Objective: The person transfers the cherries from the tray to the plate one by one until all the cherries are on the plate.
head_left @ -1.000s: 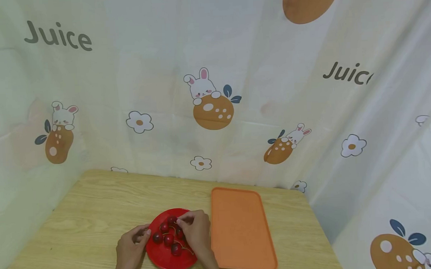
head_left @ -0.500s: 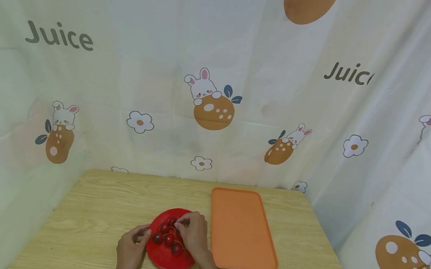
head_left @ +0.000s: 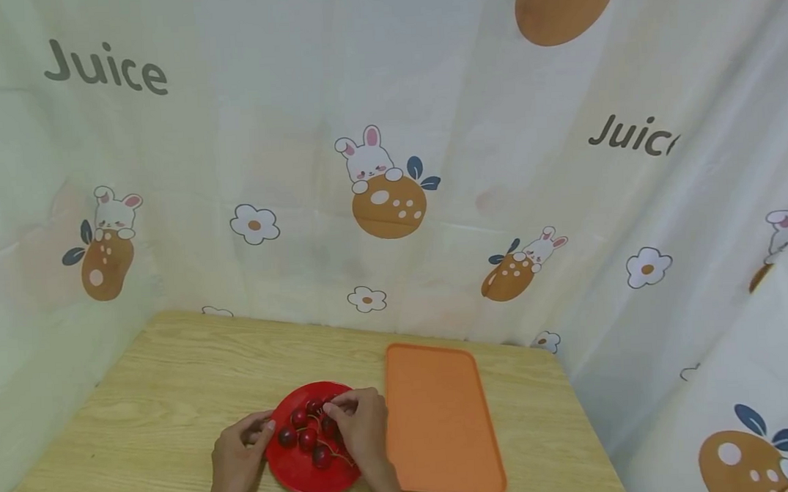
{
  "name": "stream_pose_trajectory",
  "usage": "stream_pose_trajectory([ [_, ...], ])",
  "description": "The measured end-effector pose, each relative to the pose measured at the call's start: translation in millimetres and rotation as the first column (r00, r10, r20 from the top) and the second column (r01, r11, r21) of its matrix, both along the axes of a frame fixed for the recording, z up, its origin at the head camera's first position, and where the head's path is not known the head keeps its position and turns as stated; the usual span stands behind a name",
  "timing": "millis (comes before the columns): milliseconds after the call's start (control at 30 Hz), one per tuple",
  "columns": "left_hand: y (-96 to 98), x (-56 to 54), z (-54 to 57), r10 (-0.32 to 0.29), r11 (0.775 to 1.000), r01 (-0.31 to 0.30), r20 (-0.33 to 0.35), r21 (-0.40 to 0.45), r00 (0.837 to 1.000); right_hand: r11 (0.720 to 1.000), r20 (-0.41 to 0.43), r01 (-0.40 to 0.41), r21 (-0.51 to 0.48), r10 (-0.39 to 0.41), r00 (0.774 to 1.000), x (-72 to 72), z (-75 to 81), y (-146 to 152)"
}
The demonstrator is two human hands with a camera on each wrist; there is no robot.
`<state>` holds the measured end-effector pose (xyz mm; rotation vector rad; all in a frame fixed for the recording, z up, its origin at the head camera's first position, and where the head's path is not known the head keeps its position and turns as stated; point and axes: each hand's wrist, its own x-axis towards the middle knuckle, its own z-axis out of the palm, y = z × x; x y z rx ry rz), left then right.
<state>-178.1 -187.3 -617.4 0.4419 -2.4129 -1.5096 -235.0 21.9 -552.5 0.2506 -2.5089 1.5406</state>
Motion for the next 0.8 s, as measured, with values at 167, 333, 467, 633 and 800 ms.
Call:
stream_pose_trajectory([
  [167, -1.2, 1.0, 0.3, 0.002, 1.0, -0.002, -0.008, -0.003, 1.0, 0.995, 0.045, 0.059, -0.078, -0.056, 0.997, -0.5, 6.6, 18.5],
  [333, -3.3, 2.4, 0.0, 0.018, 1.0, -0.018, -0.033, 0.009, 0.999, 0.987, 0.067, 0.124, -0.1, -0.118, 0.991, -3.7, 7.5, 37.9],
  [467, -6.2, 2.0, -0.1, 0.025, 0.999, -0.024, -0.028, 0.025, 0.999, 0.989, 0.018, 0.119, -0.083, -0.118, 0.993, -7.2, 3.5, 51.8],
  [633, -7.1, 2.2, 2.1, 0.038, 0.999, -0.037, 0.027, -0.036, 0.999, 0.993, -0.02, 0.106, -0.056, -0.107, 0.994, -9.9, -0.4, 67.3],
  [800, -3.0, 3.3, 4.5, 0.064, 0.993, -0.058, 0.052, -0.104, 0.997, 0.987, -0.039, 0.153, -0.05, -0.154, 0.987, -11.0, -0.9, 85.4],
])
